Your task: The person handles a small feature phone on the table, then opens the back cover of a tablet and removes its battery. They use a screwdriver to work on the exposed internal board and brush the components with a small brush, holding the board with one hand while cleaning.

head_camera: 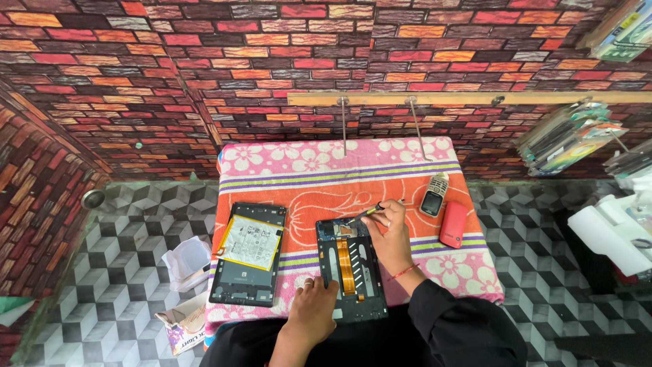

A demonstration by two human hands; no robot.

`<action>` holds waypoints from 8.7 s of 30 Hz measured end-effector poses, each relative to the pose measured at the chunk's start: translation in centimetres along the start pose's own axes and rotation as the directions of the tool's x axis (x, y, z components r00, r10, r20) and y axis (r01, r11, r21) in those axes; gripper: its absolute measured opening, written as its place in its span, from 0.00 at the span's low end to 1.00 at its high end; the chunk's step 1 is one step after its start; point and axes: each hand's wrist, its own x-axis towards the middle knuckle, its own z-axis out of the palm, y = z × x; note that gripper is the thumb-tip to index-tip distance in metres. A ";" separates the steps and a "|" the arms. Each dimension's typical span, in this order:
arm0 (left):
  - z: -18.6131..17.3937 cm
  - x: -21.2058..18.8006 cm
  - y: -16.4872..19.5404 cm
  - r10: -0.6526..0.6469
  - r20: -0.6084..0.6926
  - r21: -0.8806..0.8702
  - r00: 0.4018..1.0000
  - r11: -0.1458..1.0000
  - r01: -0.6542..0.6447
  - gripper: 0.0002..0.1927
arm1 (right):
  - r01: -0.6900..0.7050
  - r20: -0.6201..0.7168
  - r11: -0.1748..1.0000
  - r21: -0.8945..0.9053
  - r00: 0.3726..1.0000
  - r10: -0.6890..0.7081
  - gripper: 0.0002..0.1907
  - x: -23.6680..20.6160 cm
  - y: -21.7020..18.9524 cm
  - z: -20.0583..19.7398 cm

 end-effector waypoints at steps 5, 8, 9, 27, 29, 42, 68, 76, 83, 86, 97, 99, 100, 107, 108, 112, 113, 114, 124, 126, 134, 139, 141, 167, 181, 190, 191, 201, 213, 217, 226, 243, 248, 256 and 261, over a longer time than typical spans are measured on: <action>-0.1 -0.2 0.0 -0.003 -0.004 -0.017 1.000 1.000 0.003 0.28 | -0.002 0.012 1.000 -0.008 1.000 0.002 0.25 0.0 -0.3 0.0; -0.2 -0.2 0.0 0.001 -0.010 -0.009 1.000 1.000 -0.001 0.28 | 0.059 0.003 0.998 0.006 0.998 -0.059 0.25 0.0 -0.6 0.2; -0.2 -0.2 0.1 0.001 -0.011 -0.007 1.000 1.000 -0.001 0.28 | 0.091 -0.002 0.996 0.013 0.996 -0.091 0.25 0.0 -0.7 0.2; -0.7 -0.3 0.5 -0.024 0.030 -0.011 0.999 1.000 0.024 0.29 | 0.202 0.026 0.976 -0.076 0.979 -0.201 0.19 -0.5 0.0 0.6; -0.8 -0.3 0.5 -0.035 0.045 -0.018 0.998 0.999 0.036 0.30 | 0.204 0.040 0.974 -0.093 0.979 -0.201 0.20 -0.5 -0.3 0.7; -0.4 -0.1 0.3 -0.020 0.017 -0.011 1.000 1.000 0.020 0.29 | 0.151 0.016 0.987 -0.061 0.989 -0.150 0.26 0.7 0.1 1.5; -0.4 -0.4 0.4 -0.012 -0.005 -0.015 1.000 1.000 0.012 0.29 | 0.049 0.114 0.990 0.134 0.991 -0.065 0.23 1.4 -1.0 1.5; -0.5 -0.5 0.3 -0.009 -0.004 -0.013 1.000 1.000 0.009 0.30 | 0.229 0.048 0.970 -0.078 0.973 -0.226 0.27 1.8 -1.7 1.3; -0.6 -0.6 0.5 -0.007 0.001 -0.004 1.000 1.000 0.007 0.31 | 0.244 0.089 0.970 -0.002 0.966 -0.243 0.25 1.7 -1.9 1.2; -0.6 -0.6 0.4 -0.010 0.000 -0.009 1.000 1.000 0.010 0.30 | 0.232 0.077 0.970 -0.068 0.971 -0.227 0.26 1.9 -1.9 1.3; -0.7 -0.6 0.4 -0.014 -0.002 -0.015 1.000 1.000 0.014 0.30 | 0.126 0.074 0.991 -0.052 0.990 -0.122 0.33 2.0 -1.0 1.3; -0.6 -0.6 0.4 -0.016 -0.001 -0.014 1.000 1.000 0.016 0.29 | 0.015 0.061 0.996 -0.086 0.998 -0.010 0.31 2.0 -0.8 1.4; -0.6 -0.5 0.4 -0.017 0.000 -0.013 1.000 1.000 0.017 0.29 | -0.011 0.068 1.000 -0.024 0.998 0.013 0.31 2.0 -0.7 1.4; -0.4 -0.6 0.4 -0.012 -0.013 -0.019 1.000 1.000 0.012 0.31 | 0.149 0.084 0.987 -0.057 0.986 -0.144 0.33 1.8 -1.0 1.4; -0.5 -0.6 0.4 -0.013 -0.012 -0.019 1.000 1.000 0.013 0.31 | 0.201 0.062 0.971 -0.132 0.979 -0.195 0.35 1.9 -1.0 1.5; -0.6 -0.7 0.4 -0.013 -0.007 -0.015 1.000 1.000 0.013 0.31 | 0.030 0.111 0.995 -0.092 0.994 -0.019 0.32 2.1 -1.0 1.6; -0.6 -0.7 0.4 -0.013 -0.003 -0.014 1.000 1.000 0.013 0.31 | 0.006 0.116 1.000 -0.013 0.993 -0.004 0.33 2.1 -1.0 1.6; -0.7 -0.7 0.4 -0.015 -0.003 -0.017 1.000 1.000 0.015 0.31 | -0.017 0.124 0.998 0.066 0.992 0.009 0.33 2.1 -1.1 1.6; -1.0 -0.8 0.5 -0.021 0.015 -0.020 1.000 1.000 0.021 0.30 | 0.218 0.149 0.959 -0.183 0.970 -0.192 0.33 2.3 -2.8 1.4; -1.0 -0.8 0.5 -0.016 0.006 -0.025 1.000 1.000 0.016 0.30 | 0.136 0.136 0.978 -0.158 0.984 -0.115 0.31 2.3 -3.0 1.7; -0.7 -0.7 0.2 -0.007 -0.016 -0.043 1.000 0.999 0.007 0.30 | 0.202 0.165 0.978 -0.053 0.968 -0.191 0.33 2.1 -3.3 1.7; -0.6 -0.7 0.2 -0.004 -0.025 -0.041 1.000 0.999 0.003 0.29 | 0.051 0.170 0.998 -0.047 0.985 -0.043 0.30 2.5 -2.4 1.6; -0.6 -0.7 0.2 -0.007 -0.021 -0.045 1.000 0.999 0.006 0.29 | -0.009 0.158 0.996 0.092 0.987 -0.006 0.30 2.6 -1.9 1.7; -1.0 -0.8 0.2 -0.014 0.012 -0.041 1.000 0.999 0.014 0.30 | -0.155 0.084 0.975 0.161 0.986 0.143 0.34 3.1 -0.5 1.2; -1.0 -0.7 0.3 -0.019 0.008 -0.035 1.000 0.999 0.019 0.29 | -0.218 0.066 0.934 0.284 0.976 0.207 0.36 3.4 0.9 1.2; -1.2 -0.8 0.4 -0.025 0.027 -0.037 0.999 0.999 0.026 0.29 | -0.204 0.064 0.946 0.251 0.979 0.194 0.36 3.1 1.0 1.4; -1.2 -0.8 0.4 -0.027 0.031 -0.037 0.999 0.999 0.028 0.29 | -0.216 0.061 0.931 0.295 0.976 0.208 0.36 3.2 0.9 1.4; -1.0 -0.9 0.2 -0.009 -0.008 -0.041 1.000 0.999 0.009 0.30 | -0.132 0.078 0.982 0.132 0.989 0.123 0.33 2.5 -0.5 1.7; -1.0 -0.7 0.3 -0.019 0.019 -0.034 1.000 0.999 0.019 0.31 | -0.110 0.108 0.988 0.109 0.989 0.098 0.30 2.4 -1.5 1.7; -0.9 -0.8 0.3 -0.022 0.022 -0.036 1.000 0.999 0.023 0.31 | -0.072 0.119 0.991 0.114 0.991 0.059 0.30 2.3 -1.8 1.7; -1.0 -0.8 0.4 -0.019 0.018 -0.029 1.000 0.999 0.019 0.30 | -0.001 0.059 1.000 0.000 0.998 0.001 0.28 2.2 -0.6 2.1; -1.3 -0.9 0.6 -0.011 0.014 -0.029 1.000 1.000 0.012 0.32 | 0.223 0.333 0.961 -0.167 0.930 -0.158 0.18 1.3 -2.4 2.0; -1.2 -0.7 0.6 -0.020 0.027 -0.009 0.999 1.000 0.020 0.32 | 0.498 0.458 0.806 -0.321 0.826 -0.328 0.22 0.0 -4.0 3.0; -0.9 -0.5 0.6 -0.025 0.021 -0.001 0.999 1.000 0.025 0.32 | 0.346 0.343 0.785 -0.513 0.921 -0.182 0.11 1.1 -1.2 2.5; -0.7 -0.4 0.7 -0.018 0.016 0.011 1.000 1.000 0.018 0.32 | 0.369 0.363 0.758 -0.539 0.913 -0.186 0.05 1.6 0.4 1.8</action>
